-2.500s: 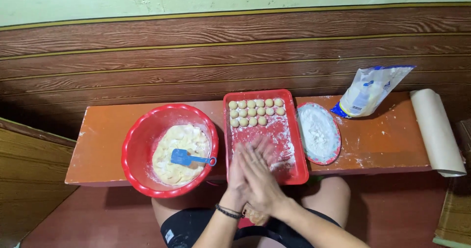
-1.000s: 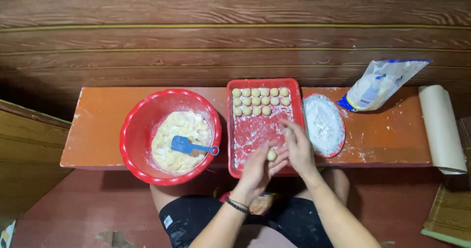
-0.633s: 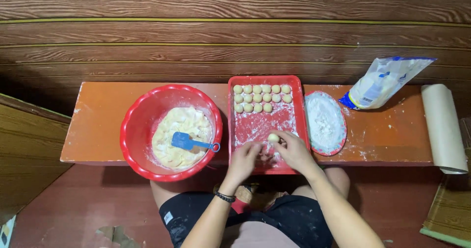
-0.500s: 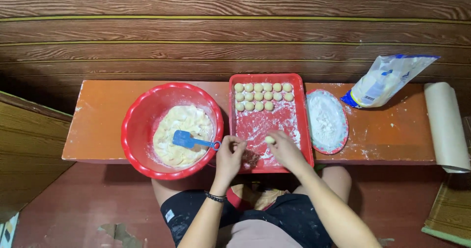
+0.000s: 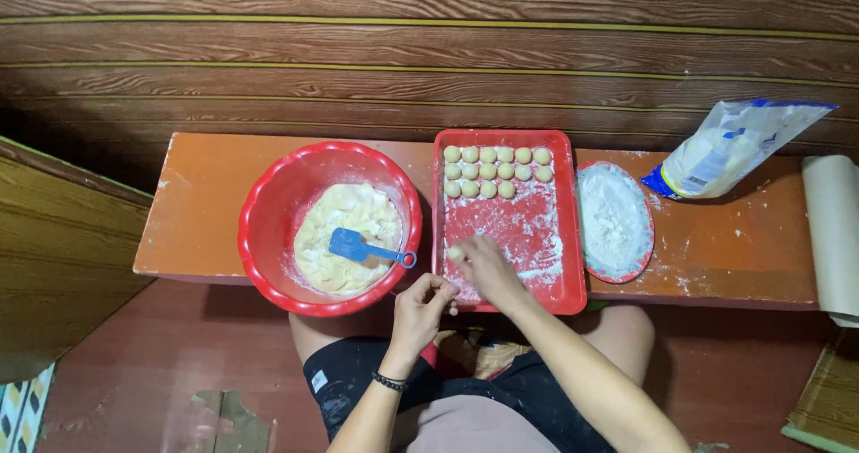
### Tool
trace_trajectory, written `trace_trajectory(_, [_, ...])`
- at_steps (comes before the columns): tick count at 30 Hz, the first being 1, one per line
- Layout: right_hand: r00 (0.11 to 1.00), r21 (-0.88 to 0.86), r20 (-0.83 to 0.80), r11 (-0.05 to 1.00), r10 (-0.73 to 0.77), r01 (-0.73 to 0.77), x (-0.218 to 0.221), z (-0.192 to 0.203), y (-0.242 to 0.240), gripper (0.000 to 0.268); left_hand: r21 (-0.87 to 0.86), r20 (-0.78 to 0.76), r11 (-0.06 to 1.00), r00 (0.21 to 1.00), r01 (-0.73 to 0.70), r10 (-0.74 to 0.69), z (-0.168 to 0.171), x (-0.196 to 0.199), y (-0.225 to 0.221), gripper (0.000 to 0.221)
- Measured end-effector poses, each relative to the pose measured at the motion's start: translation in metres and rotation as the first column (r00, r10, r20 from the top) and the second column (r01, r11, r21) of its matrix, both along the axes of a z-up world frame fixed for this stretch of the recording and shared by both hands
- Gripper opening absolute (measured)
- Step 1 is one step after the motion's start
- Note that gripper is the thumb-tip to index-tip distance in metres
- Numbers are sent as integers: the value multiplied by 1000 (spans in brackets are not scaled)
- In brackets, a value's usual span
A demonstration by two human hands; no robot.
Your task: Forming small balls of dough by hand and arranging them on a tray.
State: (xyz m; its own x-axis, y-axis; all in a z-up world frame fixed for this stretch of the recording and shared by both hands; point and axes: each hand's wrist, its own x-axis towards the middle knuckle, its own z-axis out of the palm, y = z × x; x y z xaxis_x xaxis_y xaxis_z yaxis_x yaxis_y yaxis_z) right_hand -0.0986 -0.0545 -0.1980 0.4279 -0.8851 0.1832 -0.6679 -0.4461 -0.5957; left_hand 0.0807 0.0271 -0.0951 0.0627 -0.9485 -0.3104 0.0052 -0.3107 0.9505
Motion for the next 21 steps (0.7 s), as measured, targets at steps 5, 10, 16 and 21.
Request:
trace_trajectory(5, [997, -152, -46, 987, -57, 49, 11, 8, -11, 29, -19, 25, 1000, 1000, 15, -15, -9, -12, -2, 7])
trace_trajectory(10, [990, 48, 17, 989, 143, -143, -1, 16, -3, 34, -69, -44, 998, 999, 2, -5, 1, -10, -4, 14])
trace_trajectory(16, [964, -104, -143, 972, -224, 211, -33, 26, -11, 34, 81, -196, 992, 974, -95, 110, -36, 3, -3, 15])
trace_trajectory(21, [970, -215, -232, 969, 73, -125, -18, 18, 6, 31, 44, -30, 997, 998, -59, 60, -26, -8, -9, 12])
